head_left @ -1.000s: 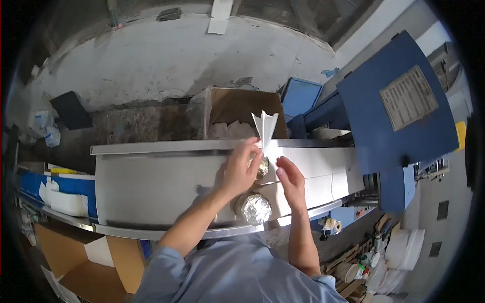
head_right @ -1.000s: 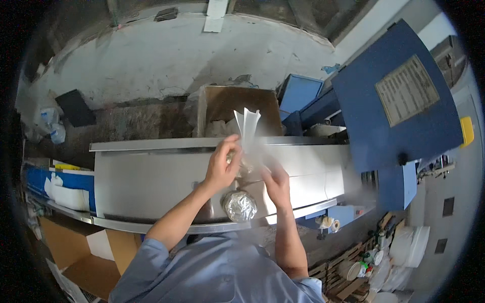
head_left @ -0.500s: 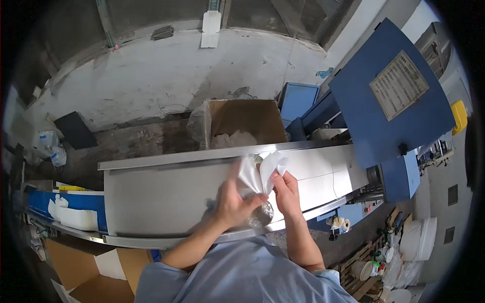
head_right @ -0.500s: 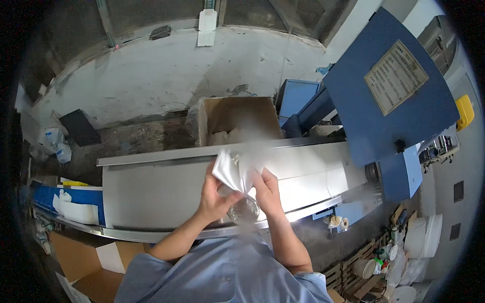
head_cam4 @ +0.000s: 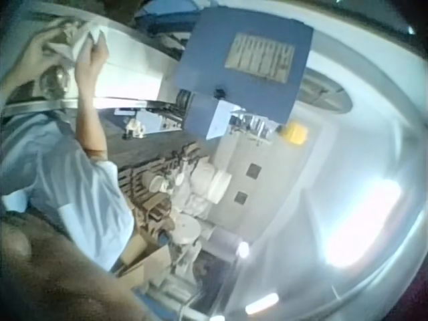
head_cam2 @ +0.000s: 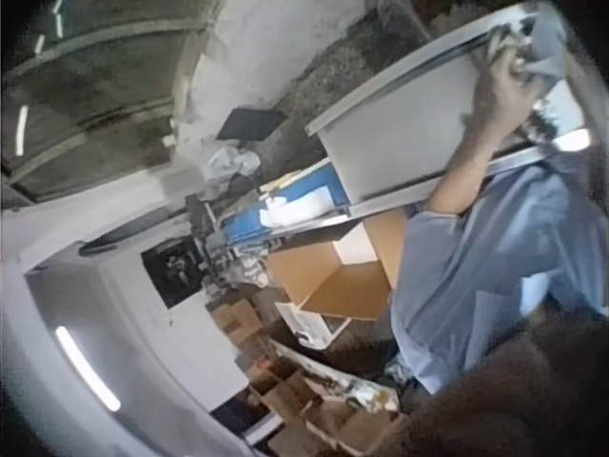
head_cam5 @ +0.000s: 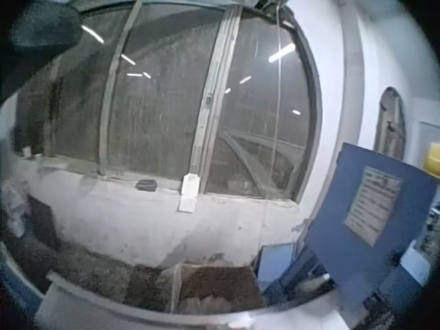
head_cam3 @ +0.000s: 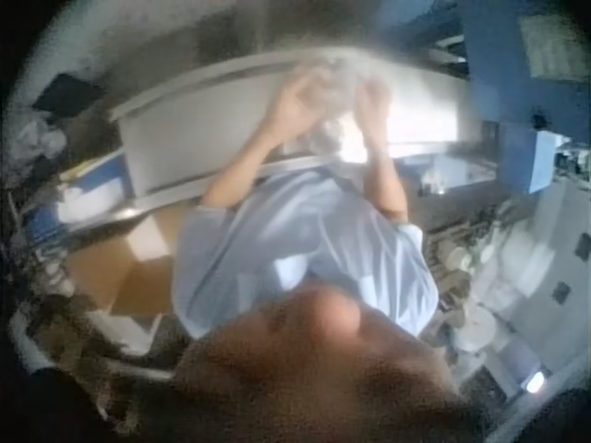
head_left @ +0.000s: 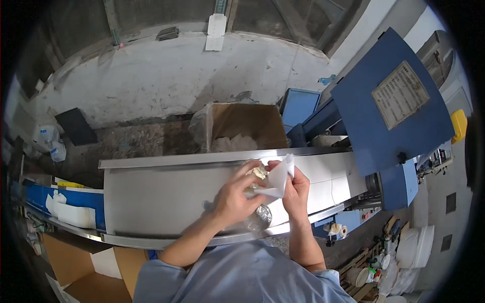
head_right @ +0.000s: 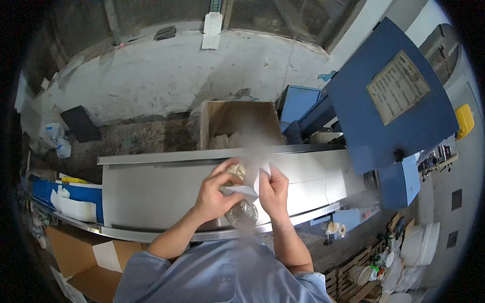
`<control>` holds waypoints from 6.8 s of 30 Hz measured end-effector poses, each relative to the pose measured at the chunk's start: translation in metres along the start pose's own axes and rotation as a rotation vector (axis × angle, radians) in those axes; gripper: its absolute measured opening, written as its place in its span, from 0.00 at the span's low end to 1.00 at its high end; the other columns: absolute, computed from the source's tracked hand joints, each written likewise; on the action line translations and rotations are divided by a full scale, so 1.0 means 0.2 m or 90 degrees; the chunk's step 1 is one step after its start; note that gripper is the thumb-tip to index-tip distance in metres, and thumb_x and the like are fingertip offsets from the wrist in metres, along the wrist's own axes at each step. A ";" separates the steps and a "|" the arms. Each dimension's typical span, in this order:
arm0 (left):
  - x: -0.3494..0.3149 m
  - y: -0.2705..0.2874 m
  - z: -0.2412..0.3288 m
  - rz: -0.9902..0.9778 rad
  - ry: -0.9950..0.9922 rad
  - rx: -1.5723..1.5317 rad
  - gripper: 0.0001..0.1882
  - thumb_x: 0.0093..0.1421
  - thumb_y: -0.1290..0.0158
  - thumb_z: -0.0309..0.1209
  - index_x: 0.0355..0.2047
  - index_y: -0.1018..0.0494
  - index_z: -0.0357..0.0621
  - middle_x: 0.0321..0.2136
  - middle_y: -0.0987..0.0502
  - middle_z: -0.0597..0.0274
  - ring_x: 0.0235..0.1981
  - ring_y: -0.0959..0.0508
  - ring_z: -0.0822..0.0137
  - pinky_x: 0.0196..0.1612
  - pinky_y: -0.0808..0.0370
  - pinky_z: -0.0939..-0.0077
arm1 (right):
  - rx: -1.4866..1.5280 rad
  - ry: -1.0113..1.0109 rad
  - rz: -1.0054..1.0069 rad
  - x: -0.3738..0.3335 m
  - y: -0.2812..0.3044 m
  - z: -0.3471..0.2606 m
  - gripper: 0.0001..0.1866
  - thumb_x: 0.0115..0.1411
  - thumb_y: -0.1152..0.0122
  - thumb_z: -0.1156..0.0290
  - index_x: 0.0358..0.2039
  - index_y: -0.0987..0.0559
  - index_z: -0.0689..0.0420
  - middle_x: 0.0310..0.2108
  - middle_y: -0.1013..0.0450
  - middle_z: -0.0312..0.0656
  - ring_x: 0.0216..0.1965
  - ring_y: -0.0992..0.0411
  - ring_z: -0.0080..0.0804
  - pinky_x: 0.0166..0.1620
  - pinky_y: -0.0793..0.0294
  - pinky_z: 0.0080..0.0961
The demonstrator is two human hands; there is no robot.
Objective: Pack stacks of folded paper into a cardboard box.
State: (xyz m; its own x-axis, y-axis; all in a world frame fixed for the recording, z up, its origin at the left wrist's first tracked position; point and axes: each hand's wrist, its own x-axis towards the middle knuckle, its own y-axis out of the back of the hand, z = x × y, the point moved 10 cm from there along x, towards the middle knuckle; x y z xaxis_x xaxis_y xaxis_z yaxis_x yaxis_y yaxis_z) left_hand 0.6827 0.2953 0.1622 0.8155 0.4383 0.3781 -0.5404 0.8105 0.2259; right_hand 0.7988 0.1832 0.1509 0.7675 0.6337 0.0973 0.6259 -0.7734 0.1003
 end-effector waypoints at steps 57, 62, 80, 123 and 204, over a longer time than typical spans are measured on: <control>0.03 0.58 -0.07 0.074 0.032 -0.258 0.07 0.58 0.46 0.22 0.38 0.29 0.38 0.33 0.21 0.60 0.33 0.23 0.75 0.39 0.27 0.81 | -0.085 0.216 -0.033 -0.10 0.26 -0.22 0.17 0.46 0.23 0.77 0.34 0.24 0.57 0.37 0.24 0.40 0.52 0.28 0.35 0.59 0.32 0.35; 0.04 0.61 -0.10 0.084 -0.021 -0.240 0.10 0.58 0.45 0.21 0.41 0.26 0.36 0.34 0.20 0.58 0.35 0.21 0.72 0.41 0.25 0.79 | 0.061 0.167 -0.169 -0.13 0.13 -0.16 0.26 0.48 0.22 0.74 0.46 0.26 0.56 0.41 0.24 0.41 0.51 0.26 0.35 0.60 0.33 0.36; 0.05 0.64 -0.19 0.116 -0.040 -0.300 0.03 0.57 0.44 0.21 0.32 0.25 0.40 0.38 0.22 0.54 0.39 0.23 0.68 0.45 0.28 0.76 | -0.032 0.218 0.008 -0.14 0.19 -0.18 0.07 0.56 0.36 0.84 0.36 0.17 0.64 0.34 0.26 0.41 0.39 0.27 0.28 0.44 0.27 0.22; 0.02 -0.04 0.15 -0.007 0.100 -0.400 0.08 0.66 0.45 0.29 0.41 0.29 0.38 0.36 0.23 0.66 0.38 0.24 0.77 0.43 0.27 0.83 | -0.244 0.334 0.083 -0.28 -0.04 -0.45 0.11 0.50 0.31 0.83 0.36 0.21 0.64 0.27 0.23 0.43 0.26 0.24 0.27 0.31 0.25 0.20; 0.09 0.32 0.14 0.008 -0.085 -0.050 0.16 0.52 0.52 0.10 0.36 0.19 0.36 0.35 0.20 0.57 0.37 0.21 0.69 0.39 0.26 0.79 | 0.255 0.087 0.103 -0.03 0.54 0.24 0.06 0.56 0.42 0.84 0.33 0.20 0.61 0.46 0.25 0.45 0.40 0.25 0.29 0.43 0.24 0.22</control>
State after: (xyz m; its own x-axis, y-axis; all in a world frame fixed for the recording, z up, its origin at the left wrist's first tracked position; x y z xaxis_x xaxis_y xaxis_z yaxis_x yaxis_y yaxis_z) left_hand 0.6571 0.3439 0.2096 0.7711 0.3973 0.4976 -0.5283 0.8354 0.1517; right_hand 0.8673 0.0951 0.1143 0.8512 0.4796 0.2131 0.5245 -0.7907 -0.3157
